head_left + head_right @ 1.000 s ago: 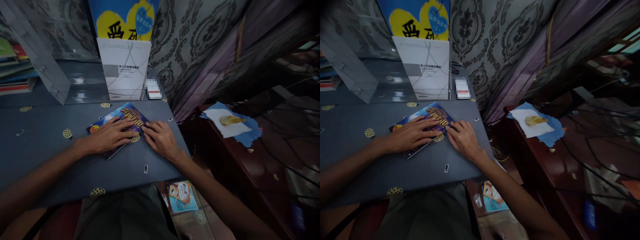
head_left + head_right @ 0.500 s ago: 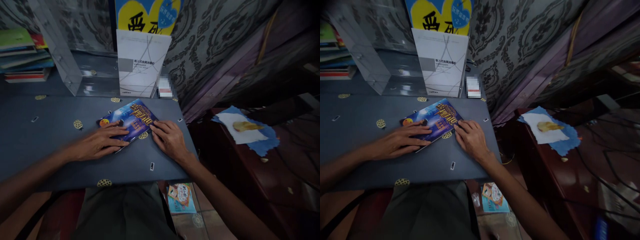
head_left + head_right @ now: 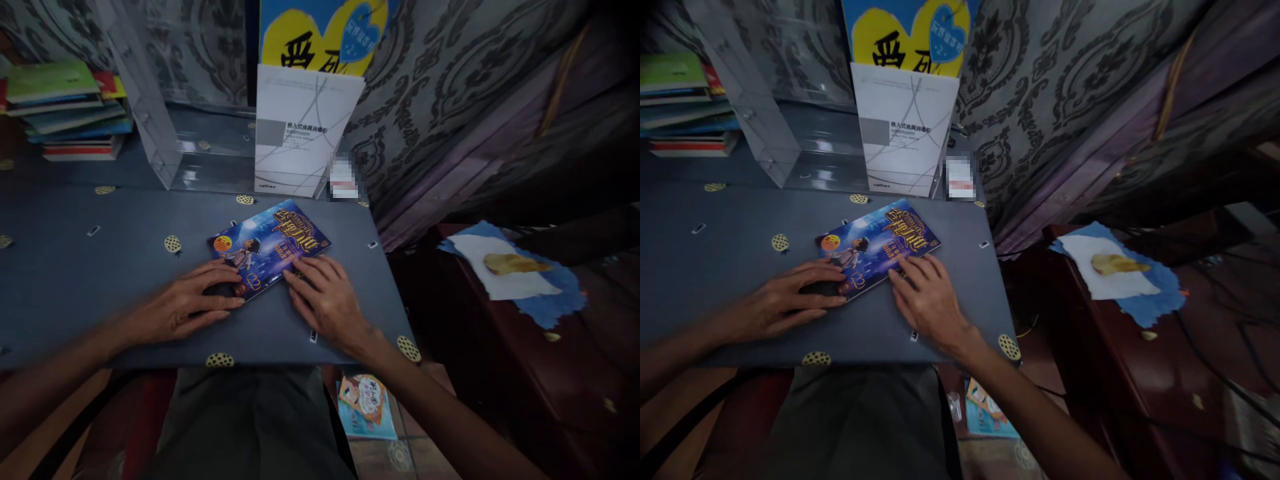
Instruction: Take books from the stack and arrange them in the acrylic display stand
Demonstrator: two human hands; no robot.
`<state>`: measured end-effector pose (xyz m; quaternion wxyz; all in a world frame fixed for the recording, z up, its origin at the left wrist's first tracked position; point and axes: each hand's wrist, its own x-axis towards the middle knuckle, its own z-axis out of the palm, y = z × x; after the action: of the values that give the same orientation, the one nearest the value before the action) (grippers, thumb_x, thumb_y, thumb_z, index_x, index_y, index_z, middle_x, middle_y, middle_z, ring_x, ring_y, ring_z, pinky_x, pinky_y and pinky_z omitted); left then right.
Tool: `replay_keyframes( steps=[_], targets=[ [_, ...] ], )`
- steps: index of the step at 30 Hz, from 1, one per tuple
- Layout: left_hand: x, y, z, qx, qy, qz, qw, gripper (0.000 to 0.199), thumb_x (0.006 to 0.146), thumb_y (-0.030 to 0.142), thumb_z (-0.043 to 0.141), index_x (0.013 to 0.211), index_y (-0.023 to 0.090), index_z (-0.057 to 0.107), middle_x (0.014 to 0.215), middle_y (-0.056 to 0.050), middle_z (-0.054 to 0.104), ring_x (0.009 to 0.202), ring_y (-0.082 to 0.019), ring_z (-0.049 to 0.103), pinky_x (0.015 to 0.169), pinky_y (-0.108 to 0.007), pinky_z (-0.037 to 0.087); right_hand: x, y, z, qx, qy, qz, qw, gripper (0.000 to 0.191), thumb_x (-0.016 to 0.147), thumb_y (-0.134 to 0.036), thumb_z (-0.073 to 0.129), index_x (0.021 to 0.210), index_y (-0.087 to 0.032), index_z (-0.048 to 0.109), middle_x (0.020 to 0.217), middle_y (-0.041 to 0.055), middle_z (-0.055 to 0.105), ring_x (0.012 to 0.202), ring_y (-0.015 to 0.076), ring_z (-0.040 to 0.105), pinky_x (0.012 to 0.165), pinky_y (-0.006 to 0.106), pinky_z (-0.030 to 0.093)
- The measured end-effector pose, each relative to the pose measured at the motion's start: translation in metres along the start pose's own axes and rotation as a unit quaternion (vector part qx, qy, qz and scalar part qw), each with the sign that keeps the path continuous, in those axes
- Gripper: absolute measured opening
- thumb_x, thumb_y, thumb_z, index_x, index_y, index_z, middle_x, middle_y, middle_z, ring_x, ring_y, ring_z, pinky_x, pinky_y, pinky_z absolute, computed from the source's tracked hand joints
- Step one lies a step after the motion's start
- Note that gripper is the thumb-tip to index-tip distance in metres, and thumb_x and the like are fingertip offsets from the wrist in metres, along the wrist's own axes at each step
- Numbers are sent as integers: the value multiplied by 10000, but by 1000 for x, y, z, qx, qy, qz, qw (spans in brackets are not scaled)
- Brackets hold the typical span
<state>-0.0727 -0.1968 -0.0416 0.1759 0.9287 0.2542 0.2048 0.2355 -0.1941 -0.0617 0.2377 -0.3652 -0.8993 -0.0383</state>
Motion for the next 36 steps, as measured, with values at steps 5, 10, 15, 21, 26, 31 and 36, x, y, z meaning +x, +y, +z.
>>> replay_keyframes(
  steps=[5, 10, 15, 21, 26, 31, 36],
  targets=[
    [-4, 5, 3, 32, 22, -5, 999, 336, 989, 216, 546, 1301, 284, 649, 1303, -79, 619, 1276, -230, 556, 1111, -472, 486, 12, -39, 9, 65, -22, -52, 996, 290, 978, -197, 526, 1216, -200, 693, 1240, 109, 717, 1206, 240, 608, 1059, 475, 496],
    [-6, 3, 2, 10, 19, -11, 1000, 308, 984, 214, 548, 1255, 274, 681, 1256, -76, 671, 1264, -223, 586, 1153, -497, 445, 16, -47, 15, 101, -36, -67, 992, 314, 945, -153, 576, 1244, -164, 671, 1224, 139, 709, 1193, 264, 606, 1041, 492, 496],
    [-6, 1, 2, -21, 37, -39, 998, 315, 990, 205, 527, 1264, 229, 679, 1233, -75, 719, 1230, -213, 630, 1141, -474, 470, 15, -45, 15, 75, -40, -71, 994, 327, 956, -156, 569, 1265, -199, 666, 1214, 125, 717, 1162, 265, 602, 1030, 508, 492],
    [-7, 3, 8, 40, 63, -27, 997, 297, 1002, 199, 511, 1247, 215, 679, 1185, -57, 749, 1198, -190, 653, 1166, -466, 445, 16, -45, 14, 69, -41, -82, 993, 326, 948, -151, 584, 1257, -213, 669, 1214, 116, 714, 1138, 251, 602, 1048, 488, 476],
    [-9, -5, 11, 139, 101, -48, 984, 286, 1005, 214, 513, 1236, 194, 680, 1211, -86, 737, 1179, -218, 660, 1112, -472, 486, 17, -43, 13, 67, -36, -86, 993, 321, 944, -148, 587, 1247, -219, 668, 1203, 108, 715, 1142, 255, 600, 1045, 495, 473],
    [-7, -20, 5, 154, 143, -74, 975, 276, 1007, 220, 507, 1194, 157, 700, 1200, -105, 733, 1139, -217, 677, 1019, -411, 560, 17, -44, 13, 68, -38, -82, 994, 315, 944, -161, 588, 1242, -226, 667, 1193, 103, 716, 1141, 252, 599, 1044, 491, 475],
    [1, -30, -3, 129, 158, -87, 975, 289, 1034, 273, 461, 1085, 186, 731, 1120, -80, 745, 1052, -182, 703, 916, -344, 590, 16, -44, 14, 87, -33, -70, 993, 335, 935, -164, 596, 1254, -236, 672, 1213, 102, 709, 1143, 255, 598, 1041, 505, 475]
  ],
)
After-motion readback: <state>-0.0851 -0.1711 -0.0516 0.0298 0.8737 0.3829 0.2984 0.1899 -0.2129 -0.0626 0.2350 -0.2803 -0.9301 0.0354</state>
